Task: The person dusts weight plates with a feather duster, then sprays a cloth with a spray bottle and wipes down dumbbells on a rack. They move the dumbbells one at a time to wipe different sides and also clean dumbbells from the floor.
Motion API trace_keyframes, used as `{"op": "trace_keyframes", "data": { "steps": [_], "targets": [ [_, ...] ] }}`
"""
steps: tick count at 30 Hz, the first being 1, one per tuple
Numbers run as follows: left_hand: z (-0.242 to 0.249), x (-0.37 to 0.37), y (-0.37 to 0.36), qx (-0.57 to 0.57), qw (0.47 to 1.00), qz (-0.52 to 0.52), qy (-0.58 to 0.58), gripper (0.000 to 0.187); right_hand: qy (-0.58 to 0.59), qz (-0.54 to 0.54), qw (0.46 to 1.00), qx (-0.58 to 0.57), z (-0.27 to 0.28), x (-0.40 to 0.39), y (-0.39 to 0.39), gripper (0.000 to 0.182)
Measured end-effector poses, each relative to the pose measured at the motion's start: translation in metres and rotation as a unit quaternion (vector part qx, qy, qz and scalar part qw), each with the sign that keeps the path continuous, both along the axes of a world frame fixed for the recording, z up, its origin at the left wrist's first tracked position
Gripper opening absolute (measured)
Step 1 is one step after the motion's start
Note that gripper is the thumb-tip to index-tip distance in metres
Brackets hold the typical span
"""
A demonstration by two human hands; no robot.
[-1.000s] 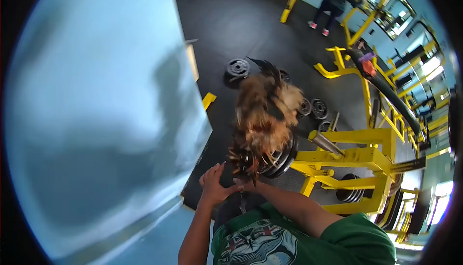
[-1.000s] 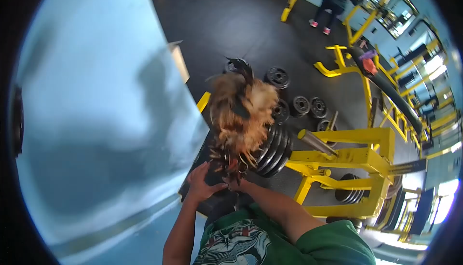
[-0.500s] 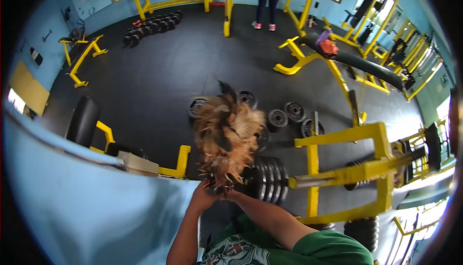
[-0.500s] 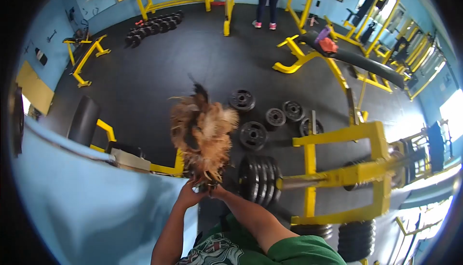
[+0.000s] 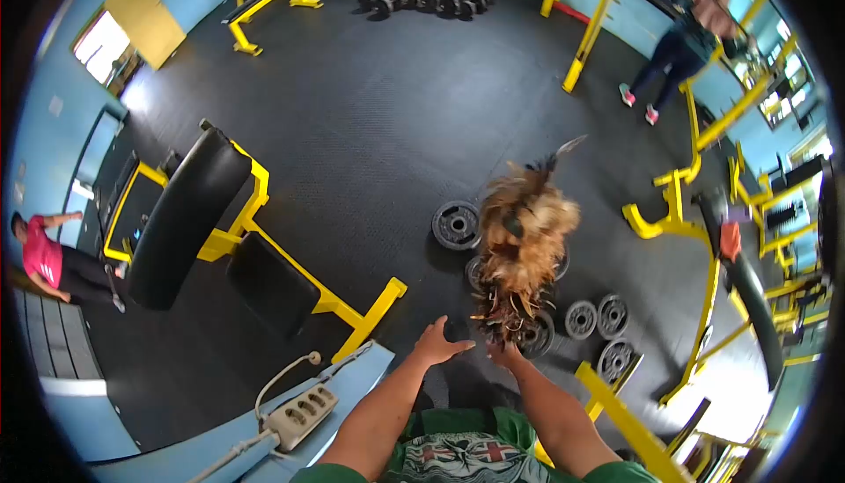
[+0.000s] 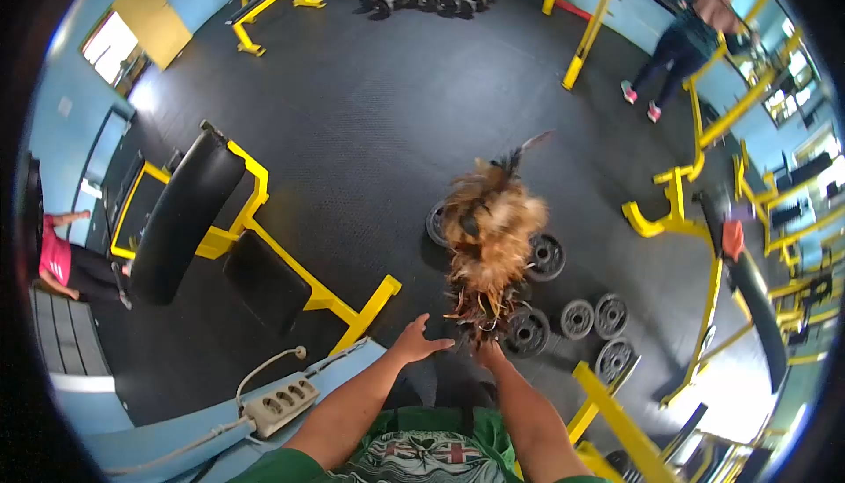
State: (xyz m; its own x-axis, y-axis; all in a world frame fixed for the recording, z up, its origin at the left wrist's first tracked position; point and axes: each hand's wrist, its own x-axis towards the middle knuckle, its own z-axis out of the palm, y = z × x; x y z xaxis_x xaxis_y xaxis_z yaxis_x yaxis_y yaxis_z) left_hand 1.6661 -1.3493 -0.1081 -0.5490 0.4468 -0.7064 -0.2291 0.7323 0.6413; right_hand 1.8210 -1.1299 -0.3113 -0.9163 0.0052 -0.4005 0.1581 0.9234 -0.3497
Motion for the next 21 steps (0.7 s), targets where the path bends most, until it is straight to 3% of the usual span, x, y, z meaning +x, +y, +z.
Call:
{"op": "trace_keyframes", "data": {
  "steps": [1, 3, 4, 9, 11, 12, 13, 14, 15, 17, 19, 20, 21],
  "targets": [
    [0.001, -0.017, 0.006, -0.001, 1.0, 0.024, 0.02, 0.12, -0.002, 0.015, 1.0, 0.008, 0.038, -0.022, 0.026, 0.031],
    [0.001, -0.044, 0.011, 0.005, 0.998, 0.06, 0.034, 0.121, -0.092, -0.272, 0.953, -0.096, 0.139, -0.074, 0.016, 0.03],
    [0.001, -0.061, 0.01, 0.015, 0.995, 0.09, 0.049, 0.122, -0.108, -0.283, 0.946, -0.114, 0.154, -0.094, 0.025, 0.029],
    [-0.019, -0.144, -0.008, 0.079, 0.957, 0.262, 0.097, 0.119, -0.035, -0.224, 0.968, -0.105, 0.237, -0.223, 0.021, 0.036],
    [0.003, -0.178, -0.022, 0.096, 0.936, 0.325, 0.091, 0.118, 0.202, -0.13, 0.953, -0.185, 0.251, -0.289, 0.012, 0.039],
    [0.011, -0.198, -0.03, 0.11, 0.919, 0.37, 0.082, 0.117, 0.204, -0.117, 0.954, -0.185, 0.262, -0.329, 0.011, 0.039],
    [0.008, -0.214, -0.039, 0.113, 0.914, 0.381, 0.085, 0.117, 0.037, -0.217, 0.925, -0.311, 0.278, -0.373, 0.008, 0.039],
    [0.003, -0.227, -0.049, 0.11, 0.905, 0.401, 0.088, 0.116, -0.134, -0.304, 0.847, -0.416, 0.294, -0.409, 0.006, 0.039],
    [0.0, -0.247, -0.057, 0.107, 0.896, 0.421, 0.091, 0.115, -0.134, -0.29, 0.852, -0.414, 0.31, -0.443, 0.006, 0.039],
    [0.002, -0.278, -0.074, 0.101, 0.885, 0.442, 0.103, 0.113, -0.074, -0.288, 0.623, -0.723, 0.343, -0.508, 0.005, 0.043],
    [-0.017, -0.315, -0.096, 0.106, 0.881, 0.446, 0.119, 0.112, -0.014, -0.206, 0.651, -0.731, 0.382, -0.574, -0.003, 0.034],
    [-0.008, -0.342, -0.107, 0.105, 0.877, 0.453, 0.118, 0.112, 0.048, -0.139, 0.669, -0.728, 0.392, -0.602, -0.003, 0.025],
    [0.001, -0.359, -0.113, 0.078, 0.89, 0.439, 0.096, 0.111, 0.036, -0.136, 0.673, -0.727, 0.39, -0.629, 0.005, 0.025]
  ]
}}
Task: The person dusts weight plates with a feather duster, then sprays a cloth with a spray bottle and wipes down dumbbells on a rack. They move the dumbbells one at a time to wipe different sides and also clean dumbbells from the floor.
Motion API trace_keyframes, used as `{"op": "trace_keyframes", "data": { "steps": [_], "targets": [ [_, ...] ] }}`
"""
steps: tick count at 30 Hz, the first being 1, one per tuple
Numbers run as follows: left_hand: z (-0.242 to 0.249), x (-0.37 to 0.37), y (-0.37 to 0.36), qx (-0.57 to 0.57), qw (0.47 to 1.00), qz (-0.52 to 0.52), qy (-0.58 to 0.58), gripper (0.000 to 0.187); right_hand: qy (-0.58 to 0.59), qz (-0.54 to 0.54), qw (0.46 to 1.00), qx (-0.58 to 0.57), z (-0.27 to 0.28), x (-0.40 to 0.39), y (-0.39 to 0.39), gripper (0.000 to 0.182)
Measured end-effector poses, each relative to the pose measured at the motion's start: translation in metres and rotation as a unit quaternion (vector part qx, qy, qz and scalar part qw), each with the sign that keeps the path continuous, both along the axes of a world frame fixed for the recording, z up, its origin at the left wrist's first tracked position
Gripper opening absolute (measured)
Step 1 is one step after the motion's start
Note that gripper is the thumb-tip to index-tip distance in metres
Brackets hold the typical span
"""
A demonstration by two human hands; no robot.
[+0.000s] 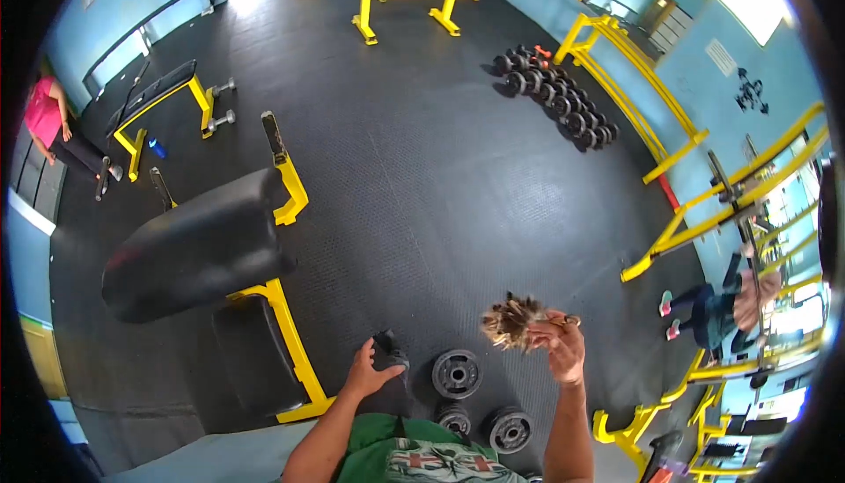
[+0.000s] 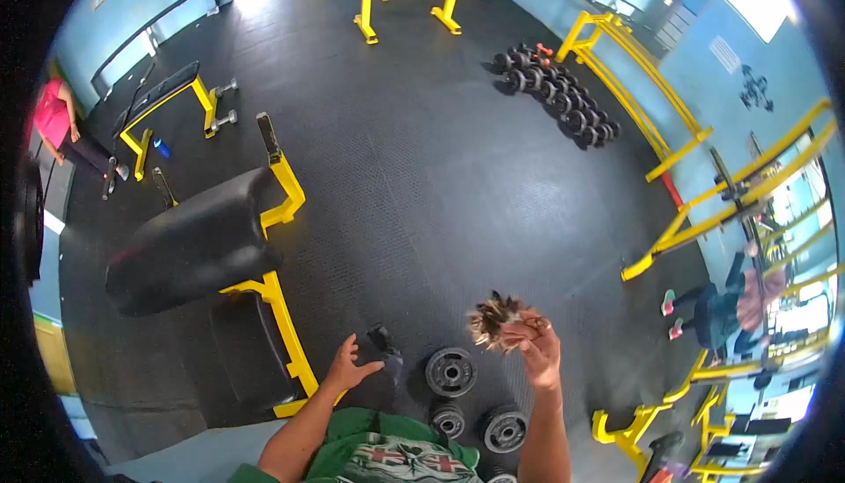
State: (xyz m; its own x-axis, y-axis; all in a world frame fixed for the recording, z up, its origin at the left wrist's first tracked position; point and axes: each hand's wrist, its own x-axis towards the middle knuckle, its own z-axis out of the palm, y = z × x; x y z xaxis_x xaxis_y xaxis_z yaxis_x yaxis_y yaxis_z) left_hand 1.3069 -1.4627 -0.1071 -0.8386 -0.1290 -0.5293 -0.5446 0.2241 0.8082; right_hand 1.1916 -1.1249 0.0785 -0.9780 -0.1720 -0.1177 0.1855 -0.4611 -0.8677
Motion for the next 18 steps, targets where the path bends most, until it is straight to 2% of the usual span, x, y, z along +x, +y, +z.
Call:
{"op": "trace_keyframes", "data": {
  "steps": [1, 2, 3, 4, 5, 6, 7, 8, 10, 11, 12, 14, 16, 17, 18],
  "targets": [
    [0.011, -0.02, -0.008, -0.019, 0.999, -0.024, -0.032, 0.11, 0.013, -0.024, 0.988, 0.155, 0.004, -0.027, -0.003, 0.021],
    [0.021, -0.05, -0.015, -0.025, 0.999, -0.023, -0.032, 0.11, 0.032, -0.052, 0.952, 0.301, 0.005, -0.054, -0.01, 0.016],
    [0.03, -0.079, -0.02, -0.033, 0.998, -0.042, -0.032, 0.109, -0.019, -0.092, 0.916, 0.39, 0.007, -0.079, -0.018, 0.009],
    [0.039, -0.106, -0.024, -0.041, 0.997, -0.06, -0.032, 0.108, -0.022, -0.092, 0.918, 0.385, -0.003, -0.103, -0.018, 0.009],
    [0.046, -0.134, -0.028, -0.047, 0.997, -0.058, -0.03, 0.108, 0.129, -0.114, 0.851, 0.496, -0.025, -0.134, -0.012, 0.007],
    [0.053, -0.165, -0.033, -0.041, 0.998, -0.05, -0.017, 0.107, 0.277, -0.136, 0.749, 0.586, -0.05, -0.167, -0.013, 0.005],
    [0.056, -0.192, -0.039, -0.035, 0.998, -0.042, -0.003, 0.106, 0.277, -0.242, 0.805, 0.466, -0.073, -0.2, -0.026, 0.009],
    [0.06, -0.221, -0.046, -0.041, 0.998, -0.041, 0.0, 0.106, 0.279, -0.244, 0.806, 0.461, -0.09, -0.229, -0.031, 0.009],
    [0.063, -0.269, -0.058, -0.042, 0.998, -0.038, 0.029, 0.104, 0.084, -0.219, 0.934, 0.271, -0.107, -0.28, -0.046, 0.016],
    [0.061, -0.291, -0.066, -0.046, 0.998, -0.038, 0.029, 0.104, 0.063, -0.258, 0.887, 0.376, -0.117, -0.308, -0.057, 0.026],
    [0.058, -0.314, -0.075, -0.035, 0.998, -0.032, 0.027, 0.103, 0.066, -0.26, 0.889, 0.371, -0.124, -0.33, -0.064, 0.026],
    [0.048, -0.368, -0.099, -0.03, 0.998, -0.023, 0.041, 0.101, -0.018, -0.19, 0.841, 0.507, -0.125, -0.383, -0.092, 0.036],
    [0.036, -0.419, -0.123, -0.053, 0.998, -0.008, -0.014, 0.097, -0.034, -0.163, 0.828, 0.536, -0.165, -0.442, -0.105, 0.045],
    [0.03, -0.446, -0.132, -0.049, 0.999, 0.002, -0.01, 0.097, -0.025, -0.159, 0.827, 0.538, -0.176, -0.476, -0.109, 0.045],
    [0.025, -0.468, -0.145, -0.053, 0.997, 0.05, -0.028, 0.094, -0.071, -0.135, 0.842, 0.517, -0.187, -0.5, -0.119, 0.041]
  ]
}}
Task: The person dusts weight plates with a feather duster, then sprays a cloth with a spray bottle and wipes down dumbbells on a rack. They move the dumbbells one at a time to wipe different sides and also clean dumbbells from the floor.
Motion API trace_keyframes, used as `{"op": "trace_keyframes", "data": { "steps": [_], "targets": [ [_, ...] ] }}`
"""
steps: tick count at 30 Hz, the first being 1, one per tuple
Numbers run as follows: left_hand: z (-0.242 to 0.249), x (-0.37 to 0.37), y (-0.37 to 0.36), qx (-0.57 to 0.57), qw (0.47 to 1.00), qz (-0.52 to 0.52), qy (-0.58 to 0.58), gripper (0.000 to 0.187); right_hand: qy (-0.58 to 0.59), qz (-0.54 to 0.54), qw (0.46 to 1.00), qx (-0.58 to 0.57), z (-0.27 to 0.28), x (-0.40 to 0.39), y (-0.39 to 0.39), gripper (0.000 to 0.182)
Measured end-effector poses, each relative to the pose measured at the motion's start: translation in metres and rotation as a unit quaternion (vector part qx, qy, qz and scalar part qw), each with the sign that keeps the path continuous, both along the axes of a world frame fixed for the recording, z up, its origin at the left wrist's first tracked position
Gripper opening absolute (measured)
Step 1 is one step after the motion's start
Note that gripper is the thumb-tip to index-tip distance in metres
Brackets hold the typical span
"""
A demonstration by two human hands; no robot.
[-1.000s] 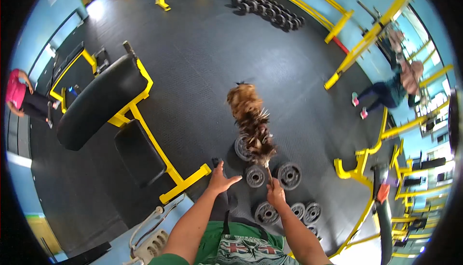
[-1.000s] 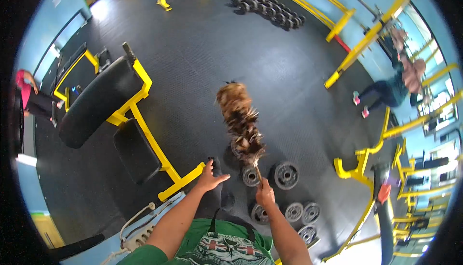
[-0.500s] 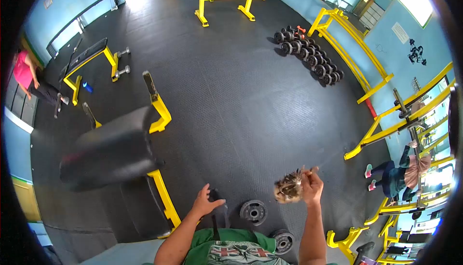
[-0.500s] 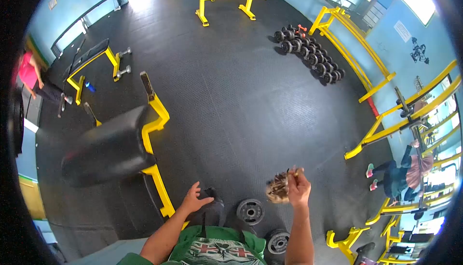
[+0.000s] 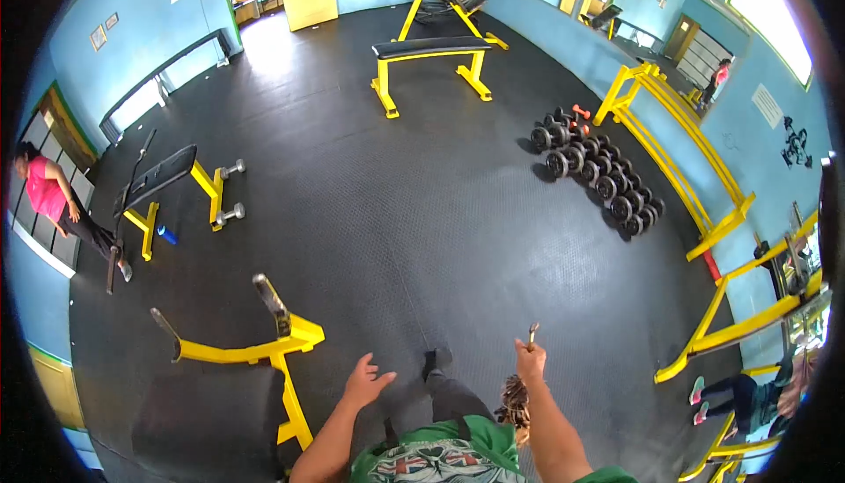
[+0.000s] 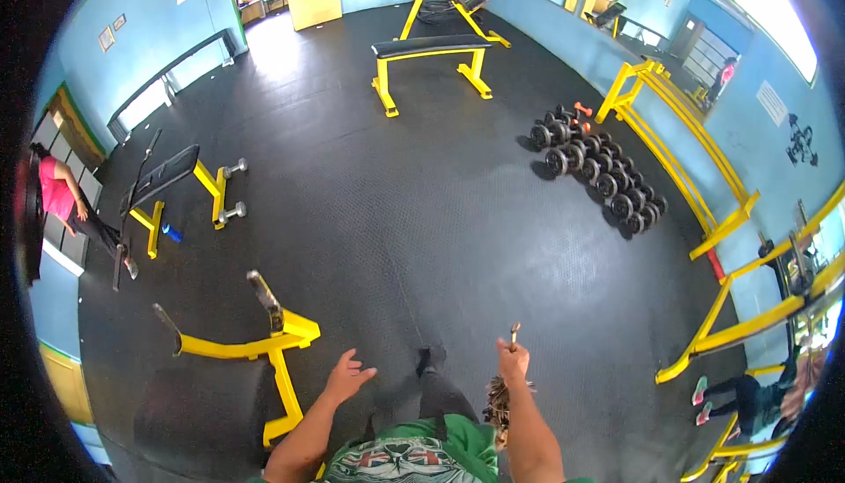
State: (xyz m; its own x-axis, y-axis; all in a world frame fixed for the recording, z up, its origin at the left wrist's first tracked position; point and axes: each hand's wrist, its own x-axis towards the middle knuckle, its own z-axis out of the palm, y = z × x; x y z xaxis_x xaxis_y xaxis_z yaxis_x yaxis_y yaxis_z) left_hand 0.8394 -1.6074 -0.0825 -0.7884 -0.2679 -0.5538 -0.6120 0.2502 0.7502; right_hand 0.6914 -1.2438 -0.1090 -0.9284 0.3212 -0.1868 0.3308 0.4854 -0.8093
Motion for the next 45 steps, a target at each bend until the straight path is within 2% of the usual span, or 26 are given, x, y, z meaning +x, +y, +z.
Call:
{"op": "trace_keyframes", "data": {
  "steps": [1, 2, 5, 9, 11, 12, 14, 15, 17, 19, 21, 22, 24, 27, 31, 32, 35, 37, 39, 41, 43, 45],
  "targets": [
    [0.003, -0.021, -0.013, -0.007, 0.999, 0.044, -0.02, 0.09, -0.051, -0.009, 0.998, -0.035, -0.001, -0.019, -0.015, 0.039],
    [0.006, -0.047, -0.024, -0.009, 0.999, 0.046, -0.02, 0.09, -0.051, -0.006, 0.998, -0.037, 0.002, -0.047, -0.029, 0.039],
    [0.018, -0.115, -0.055, -0.022, 0.996, 0.081, -0.014, 0.084, -0.111, 0.015, 0.982, -0.154, 0.019, -0.134, -0.076, 0.031],
    [0.014, -0.203, -0.093, 0.021, 0.989, 0.142, 0.045, 0.075, -0.137, 0.075, 0.981, -0.118, 0.009, -0.261, -0.129, 0.032],
    [0.021, -0.244, -0.109, 0.035, 0.978, 0.187, 0.083, 0.069, -0.224, 0.132, 0.957, -0.127, -0.002, -0.312, -0.16, 0.025],
    [0.024, -0.267, -0.116, 0.033, 0.976, 0.195, 0.093, 0.069, -0.246, 0.151, 0.95, -0.115, -0.008, -0.334, -0.175, 0.024],
    [0.021, -0.306, -0.134, 0.121, 0.968, 0.199, 0.098, 0.077, -0.275, 0.195, 0.939, -0.073, -0.018, -0.367, -0.198, 0.024],
    [0.012, -0.324, -0.143, 0.121, 0.967, 0.199, 0.099, 0.077, -0.279, 0.22, 0.934, -0.042, -0.018, -0.38, -0.208, 0.024],
    [-0.001, -0.366, -0.169, 0.121, 0.97, 0.183, 0.104, 0.073, -0.293, 0.288, 0.91, 0.063, -0.052, -0.402, -0.216, 0.025],
    [-0.008, -0.41, -0.195, 0.14, 0.974, 0.147, 0.098, 0.069, -0.376, 0.252, 0.886, 0.101, -0.036, -0.414, -0.238, 0.026],
    [0.004, -0.452, -0.228, 0.114, 0.986, 0.065, 0.1, 0.06, -0.374, 0.262, 0.881, 0.122, -0.035, -0.437, -0.256, 0.028],
    [0.013, -0.474, -0.247, 0.112, 0.987, 0.065, 0.095, 0.06, -0.373, 0.268, 0.877, 0.14, -0.037, -0.444, -0.262, 0.029],
    [0.03, -0.516, -0.284, 0.049, 0.996, -0.018, 0.071, 0.059, -0.379, 0.263, 0.877, 0.137, -0.075, -0.466, -0.264, 0.029],
    [0.046, -0.579, -0.345, 0.06, 0.997, 0.014, 0.037, 0.059, -0.393, 0.254, 0.871, 0.152, -0.086, -0.518, -0.308, 0.027],
    [0.03, -0.657, -0.42, 0.063, 0.996, 0.049, 0.039, 0.061, -0.404, 0.287, 0.853, 0.164, -0.108, -0.605, -0.39, 0.022],
    [0.023, -0.675, -0.436, 0.057, 0.997, 0.03, 0.039, 0.061, -0.404, 0.293, 0.851, 0.165, -0.113, -0.633, -0.412, 0.022],
    [0.013, -0.737, -0.488, 0.025, 0.999, 0.014, 0.018, 0.064, -0.414, 0.297, 0.851, 0.126, -0.103, -0.732, -0.502, 0.024],
    [0.015, -0.776, -0.52, 0.0, 1.0, 0.01, -0.009, 0.067, -0.442, 0.233, 0.863, 0.075, -0.091, -0.795, -0.564, 0.022],
    [0.015, -0.82, -0.553, 0.025, 0.996, 0.086, -0.019, 0.069, -0.388, 0.294, 0.869, 0.082, -0.09, -0.867, -0.62, 0.019],
    [0.025, -0.874, -0.586, 0.014, 0.996, 0.083, -0.025, 0.069, -0.321, 0.376, 0.861, 0.121, -0.073, -0.947, -0.682, 0.024],
    [0.024, -0.923, -0.61, 0.008, 0.996, 0.078, -0.037, 0.069, -0.264, 0.442, 0.852, 0.093, -0.042, -1.022, -0.746, 0.028],
    [0.015, -0.973, -0.637, -0.042, 0.994, 0.096, 0.012, 0.069, -0.133, 0.524, 0.831, 0.128, -0.067, -1.091, -0.793, 0.03]
  ]
}}
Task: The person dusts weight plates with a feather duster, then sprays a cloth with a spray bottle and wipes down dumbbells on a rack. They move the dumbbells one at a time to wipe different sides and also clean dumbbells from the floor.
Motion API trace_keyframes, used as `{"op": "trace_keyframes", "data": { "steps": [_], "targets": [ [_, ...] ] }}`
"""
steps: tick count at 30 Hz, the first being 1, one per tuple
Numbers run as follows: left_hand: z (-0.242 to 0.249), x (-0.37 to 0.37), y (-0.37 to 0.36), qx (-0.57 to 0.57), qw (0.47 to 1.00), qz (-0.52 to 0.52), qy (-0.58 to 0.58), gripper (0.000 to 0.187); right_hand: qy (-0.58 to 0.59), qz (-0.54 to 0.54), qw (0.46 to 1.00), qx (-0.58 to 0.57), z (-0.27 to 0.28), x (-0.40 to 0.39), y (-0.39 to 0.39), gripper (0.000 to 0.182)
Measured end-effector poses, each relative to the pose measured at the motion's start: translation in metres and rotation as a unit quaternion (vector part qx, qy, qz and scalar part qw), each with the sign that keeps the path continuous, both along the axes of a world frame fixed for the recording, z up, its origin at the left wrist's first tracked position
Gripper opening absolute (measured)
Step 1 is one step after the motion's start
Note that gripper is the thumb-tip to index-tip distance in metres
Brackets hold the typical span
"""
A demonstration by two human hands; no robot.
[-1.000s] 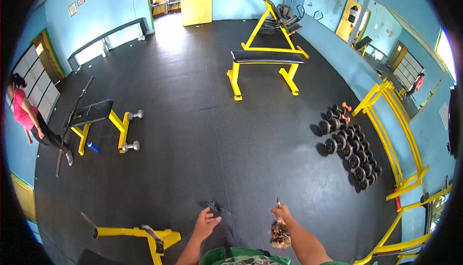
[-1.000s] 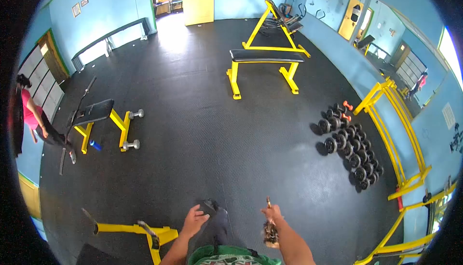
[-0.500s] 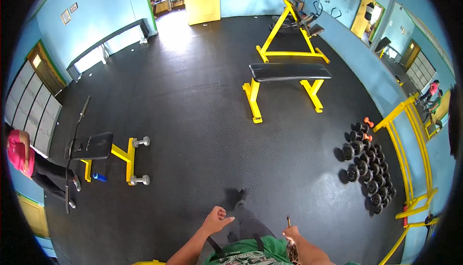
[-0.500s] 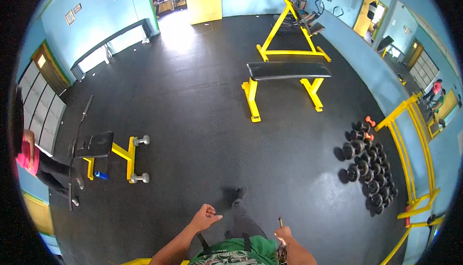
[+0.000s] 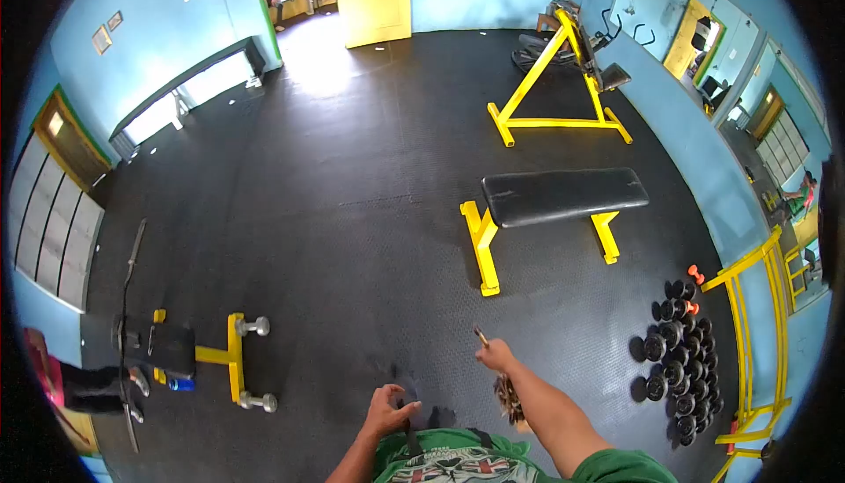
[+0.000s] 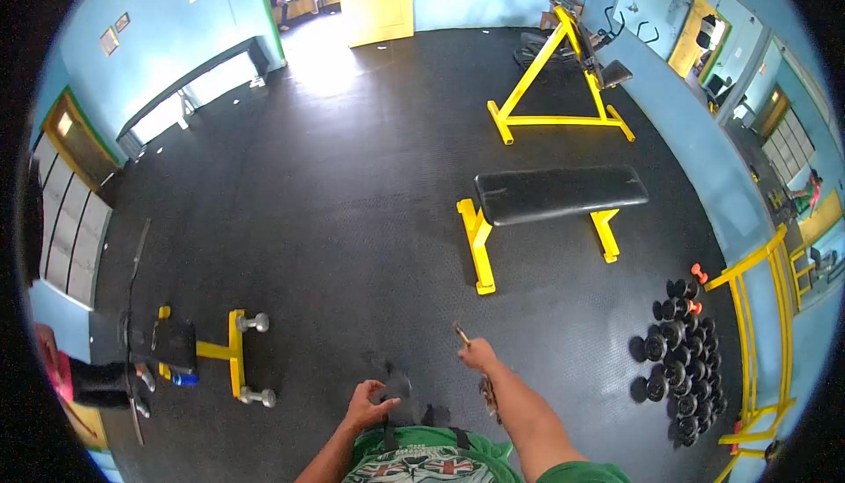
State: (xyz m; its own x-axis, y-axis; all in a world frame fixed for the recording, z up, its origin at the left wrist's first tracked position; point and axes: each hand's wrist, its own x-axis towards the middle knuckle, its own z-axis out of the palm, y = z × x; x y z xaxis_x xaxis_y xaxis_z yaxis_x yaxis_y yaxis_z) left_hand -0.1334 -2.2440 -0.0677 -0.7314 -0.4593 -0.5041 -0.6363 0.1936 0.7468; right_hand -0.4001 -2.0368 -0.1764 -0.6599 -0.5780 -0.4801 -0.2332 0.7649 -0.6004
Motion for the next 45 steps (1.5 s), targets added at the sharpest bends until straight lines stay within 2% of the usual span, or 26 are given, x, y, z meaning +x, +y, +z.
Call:
{"op": "trace_keyframes", "data": {
  "steps": [1, 3, 5, 6, 7, 9, 11, 13, 15, 17, 19, 21, 22, 25, 26, 28, 29, 30, 32, 35, 37, 38, 39, 40, 43, 45],
  "targets": [
    [-0.011, -0.027, -0.017, 0.007, 1.0, -0.008, -0.001, 0.069, -0.001, -0.008, 1.0, 0.007, 0.003, -0.034, -0.024, 0.03],
    [-0.039, -0.072, -0.048, -0.09, 0.992, -0.081, 0.041, 0.07, 0.054, -0.017, 0.998, -0.032, 0.017, -0.078, -0.063, 0.033],
    [-0.046, -0.132, -0.092, -0.063, 0.993, -0.102, 0.021, 0.069, 0.005, -0.084, 0.995, -0.045, 0.032, -0.112, -0.091, 0.035],
    [-0.044, -0.162, -0.116, -0.041, 0.993, -0.113, 0.0, 0.068, -0.044, -0.141, 0.987, -0.066, 0.038, -0.13, -0.107, 0.039],
    [-0.037, -0.195, -0.14, -0.038, 0.993, -0.113, 0.001, 0.068, -0.043, -0.141, 0.987, -0.062, 0.034, -0.151, -0.121, 0.039],
    [-0.014, -0.255, -0.192, -0.032, 0.983, -0.175, -0.046, 0.065, -0.014, -0.263, 0.96, -0.098, 0.008, -0.181, -0.143, 0.04],
    [-0.008, -0.307, -0.237, -0.03, 0.978, -0.198, -0.055, 0.064, 0.019, -0.286, 0.95, -0.125, 0.009, -0.218, -0.172, 0.044],
    [-0.001, -0.362, -0.282, -0.017, 0.976, -0.205, -0.072, 0.064, 0.072, -0.248, 0.966, 0.025, 0.026, -0.26, -0.196, 0.049],
    [0.001, -0.414, -0.323, -0.019, 0.976, -0.212, -0.055, 0.064, 0.109, -0.236, 0.965, 0.042, 0.031, -0.303, -0.227, 0.053],
    [0.0, -0.467, -0.358, -0.015, 0.976, -0.213, -0.039, 0.063, 0.033, -0.285, 0.957, 0.054, 0.037, -0.349, -0.259, 0.055],
    [-0.003, -0.527, -0.391, 0.009, 0.983, -0.18, -0.034, 0.063, 0.037, -0.315, 0.948, 0.018, 0.018, -0.399, -0.288, 0.058],
    [-0.01, -0.586, -0.423, 0.02, 0.986, -0.16, -0.029, 0.064, -0.041, -0.393, 0.918, -0.013, -0.002, -0.451, -0.315, 0.058],
    [-0.012, -0.61, -0.431, 0.038, 0.989, -0.135, -0.035, 0.066, -0.109, -0.43, 0.896, -0.006, -0.071, -0.479, -0.311, 0.053],
    [-0.019, -0.692, -0.477, 0.058, 0.991, -0.111, -0.055, 0.057, -0.129, -0.471, 0.87, -0.068, -0.026, -0.572, -0.36, 0.045],
    [-0.013, -0.725, -0.493, 0.059, 0.99, -0.113, -0.052, 0.057, -0.112, -0.472, 0.87, -0.087, -0.009, -0.605, -0.375, 0.038],
    [0.001, -0.783, -0.529, 0.04, 0.94, -0.324, -0.102, 0.047, -0.164, -0.471, 0.864, -0.067, 0.014, -0.67, -0.399, 0.038],
    [0.008, -0.809, -0.54, 0.04, 0.94, -0.323, -0.098, 0.047, -0.216, -0.466, 0.857, -0.05, 0.02, -0.704, -0.412, 0.039],
    [0.014, -0.835, -0.551, 0.035, 0.916, -0.385, -0.105, 0.045, -0.184, -0.443, 0.875, -0.061, 0.004, -0.734, -0.42, 0.044],
    [0.023, -0.893, -0.577, 0.02, 0.854, -0.506, -0.121, 0.042, -0.191, -0.425, 0.883, -0.051, 0.017, -0.796, -0.453, 0.045],
    [0.02, -0.977, -0.612, 0.082, 0.837, -0.539, -0.039, 0.041, -0.2, -0.369, 0.908, -0.015, 0.02, -0.872, -0.497, 0.046],
    [0.008, -1.036, -0.65, 0.077, 0.835, -0.544, -0.029, 0.039, -0.164, -0.259, 0.952, 0.02, 0.03, -0.911, -0.531, 0.046],
    [0.001, -1.069, -0.666, 0.072, 0.841, -0.537, -0.013, 0.037, -0.168, -0.263, 0.95, 0.025, 0.031, -0.928, -0.547, 0.046],
    [-0.003, -1.1, -0.679, 0.064, 0.847, -0.527, 0.004, 0.036, -0.166, -0.215, 0.962, 0.016, 0.032, -0.943, -0.564, 0.046],
    [-0.01, -1.119, -0.69, -0.033, 0.854, -0.519, -0.001, 0.034, -0.161, -0.168, 0.973, 0.004, 0.035, -0.965, -0.583, 0.046],
    [-0.014, -1.216, -0.724, 0.031, 0.829, -0.554, -0.071, 0.032, -0.155, -0.154, 0.976, -0.02, 0.071, -1.032, -0.64, 0.047],
    [-0.016, -1.272, -0.738, -0.006, 0.836, -0.542, -0.086, 0.032, -0.155, -0.2, 0.966, -0.04, 0.078, -1.074, -0.673, 0.046]
  ]
}}
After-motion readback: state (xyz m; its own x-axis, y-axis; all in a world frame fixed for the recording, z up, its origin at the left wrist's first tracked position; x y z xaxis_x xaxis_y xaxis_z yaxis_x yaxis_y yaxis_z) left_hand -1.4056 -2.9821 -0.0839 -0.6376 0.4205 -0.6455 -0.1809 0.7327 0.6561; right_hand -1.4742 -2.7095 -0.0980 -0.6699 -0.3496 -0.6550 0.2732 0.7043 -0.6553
